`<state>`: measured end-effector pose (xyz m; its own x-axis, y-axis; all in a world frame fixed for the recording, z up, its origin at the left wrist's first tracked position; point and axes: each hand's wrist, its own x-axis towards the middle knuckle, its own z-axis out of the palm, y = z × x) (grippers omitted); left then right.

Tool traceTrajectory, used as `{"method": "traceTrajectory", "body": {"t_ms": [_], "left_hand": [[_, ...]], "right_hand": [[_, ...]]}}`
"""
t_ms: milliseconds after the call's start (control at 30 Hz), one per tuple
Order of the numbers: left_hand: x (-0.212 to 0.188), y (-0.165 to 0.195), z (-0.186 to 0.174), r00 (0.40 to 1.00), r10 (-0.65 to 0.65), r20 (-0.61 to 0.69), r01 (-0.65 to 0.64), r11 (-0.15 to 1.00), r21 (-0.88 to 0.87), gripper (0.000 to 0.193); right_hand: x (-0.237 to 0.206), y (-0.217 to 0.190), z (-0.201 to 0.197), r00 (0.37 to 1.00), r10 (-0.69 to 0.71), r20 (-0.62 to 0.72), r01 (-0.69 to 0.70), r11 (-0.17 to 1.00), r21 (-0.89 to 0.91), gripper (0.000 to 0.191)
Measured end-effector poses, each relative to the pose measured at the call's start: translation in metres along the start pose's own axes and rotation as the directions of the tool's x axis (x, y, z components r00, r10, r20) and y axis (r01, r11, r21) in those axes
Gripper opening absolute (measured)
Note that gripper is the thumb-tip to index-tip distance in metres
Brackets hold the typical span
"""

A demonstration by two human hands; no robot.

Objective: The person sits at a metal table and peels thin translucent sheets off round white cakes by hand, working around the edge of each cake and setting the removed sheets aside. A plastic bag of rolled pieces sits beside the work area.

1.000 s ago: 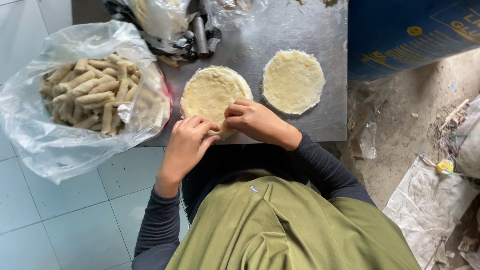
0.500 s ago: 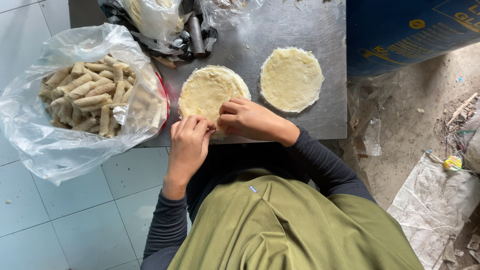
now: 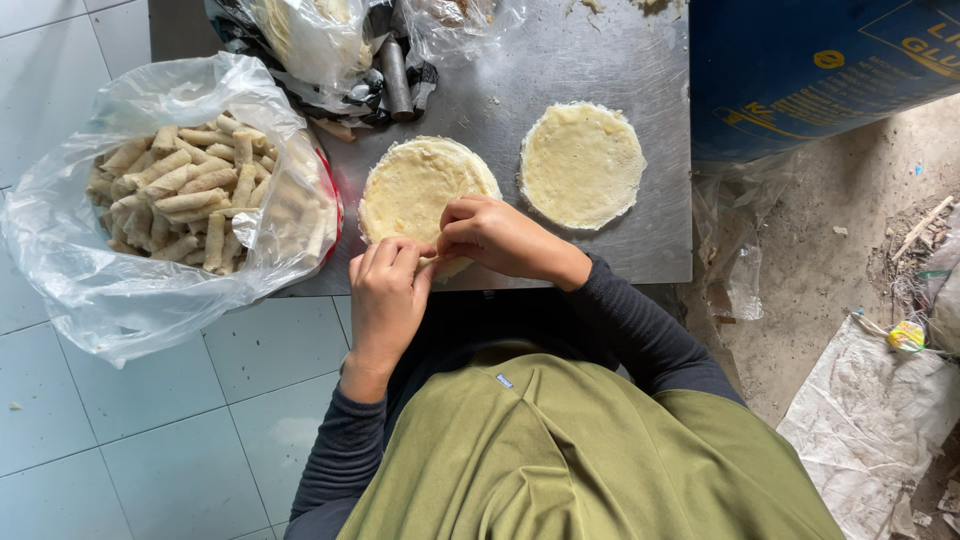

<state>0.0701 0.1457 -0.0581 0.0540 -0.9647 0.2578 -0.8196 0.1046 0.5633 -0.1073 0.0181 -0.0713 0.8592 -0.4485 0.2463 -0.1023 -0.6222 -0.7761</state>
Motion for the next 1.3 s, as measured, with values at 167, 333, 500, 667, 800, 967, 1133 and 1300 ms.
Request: {"method": "traceTrajectory", "body": {"t_ms": [167,333,500,667,800,967,1133,1300], "left_hand": [[-0.001,0.000,0.000,1.000,-0.012,-0.017,0.011,1.000,-0.020,0.010],[0.002,0.007,0.001,1.000,0.025,-0.016,-0.025,1.000,0.015,0.011],[0.004,0.013,0.010,1.000,0.013,-0.017,-0.012,1.000,0.029,0.020],[0.005,0.011,0.015,0.999,-0.046,0.008,0.046,0.999,-0.009,0.012],[0.003,0.009,0.012,1.000,0.021,0.008,-0.021,0.999,0.040,0.013],[0.004,0.006,0.016,1.000,-0.002,-0.014,0.003,0.999,0.043,0.009],[0.012,0.003,0.020,0.999,-0.039,-0.005,0.039,0.997,0.064,0.010],[0.020,0.001,0.006,0.992,0.061,0.110,-0.066,0.997,0.045,0.014]], "right_hand": [[-0.001,-0.001,0.000,1.000,0.026,-0.007,-0.025,0.999,0.023,0.004],[-0.005,-0.011,-0.009,0.999,-0.016,-0.028,0.014,0.998,-0.065,0.008],[-0.021,-0.020,-0.016,0.998,0.049,-0.047,-0.055,0.989,-0.140,0.015],[-0.029,-0.020,-0.013,0.991,0.083,-0.104,-0.094,0.990,-0.104,0.020],[-0.031,-0.022,-0.012,0.988,0.098,-0.119,-0.112,0.987,-0.114,0.020],[-0.032,-0.028,-0.004,0.990,-0.010,-0.142,-0.025,0.970,-0.240,0.023],[-0.033,-0.028,0.005,0.988,-0.050,-0.148,0.000,0.946,-0.324,0.023],[-0.039,-0.026,0.010,0.985,-0.050,-0.164,-0.011,0.937,-0.349,0.025]]}}
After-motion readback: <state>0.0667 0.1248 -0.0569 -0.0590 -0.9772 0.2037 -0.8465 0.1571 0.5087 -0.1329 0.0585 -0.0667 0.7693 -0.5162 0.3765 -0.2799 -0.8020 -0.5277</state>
